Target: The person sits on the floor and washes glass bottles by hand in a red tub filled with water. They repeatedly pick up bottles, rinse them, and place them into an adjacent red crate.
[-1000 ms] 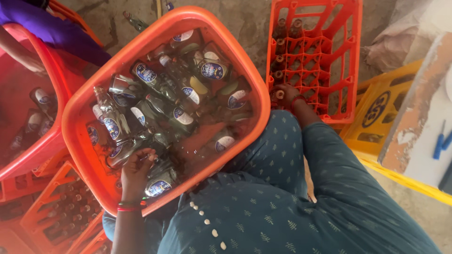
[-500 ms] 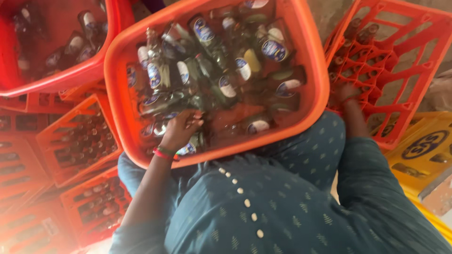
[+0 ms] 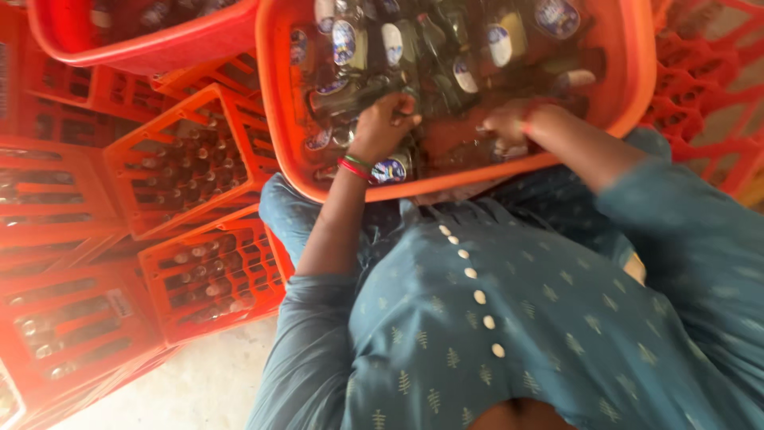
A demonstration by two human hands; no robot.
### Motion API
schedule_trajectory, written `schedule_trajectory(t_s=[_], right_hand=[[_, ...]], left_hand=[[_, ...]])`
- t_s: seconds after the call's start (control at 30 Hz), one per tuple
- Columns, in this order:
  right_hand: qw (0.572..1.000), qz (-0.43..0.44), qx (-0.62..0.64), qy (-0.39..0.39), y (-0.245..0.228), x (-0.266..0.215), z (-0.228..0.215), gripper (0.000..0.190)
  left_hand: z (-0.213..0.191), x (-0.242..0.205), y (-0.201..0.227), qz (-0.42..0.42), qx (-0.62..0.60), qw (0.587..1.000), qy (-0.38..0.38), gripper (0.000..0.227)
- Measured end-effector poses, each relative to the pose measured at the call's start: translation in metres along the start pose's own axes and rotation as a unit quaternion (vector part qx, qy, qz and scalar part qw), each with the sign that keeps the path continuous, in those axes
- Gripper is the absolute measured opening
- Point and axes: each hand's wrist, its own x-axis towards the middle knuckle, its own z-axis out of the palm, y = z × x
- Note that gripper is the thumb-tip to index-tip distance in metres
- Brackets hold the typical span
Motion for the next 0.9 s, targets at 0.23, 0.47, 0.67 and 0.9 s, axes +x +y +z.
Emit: schedule_trajectory(t_s=[0.23, 0.47, 0.67, 0.9], right_hand=[[0.966, 0.148, -0.068, -0.201, -0.043, 0.089, 0.022, 0.061], [0.964, 0.148, -0.095, -0.199, -0.032, 0.088, 0.030, 0.068], [0.987, 0.105, 0.006, -0.118, -0.001, 0.072, 0.032, 0.075], [0.972, 0.007, 0.232, 0.039, 0.041, 0.025, 0.006, 0.083]], left_hand=[[-0.006, 0.009, -0.002, 0.007, -0.043, 0.998, -0.037, 0.041], [0.002, 0.007, -0.003, 0.035, -0.072, 0.995, -0.052, 0.044], [0.014, 0.000, -0.013, 0.015, -0.114, 0.993, -0.041, 0.044], [0.031, 0.018, -0.025, 0.003, -0.193, 0.981, -0.012, 0.052]])
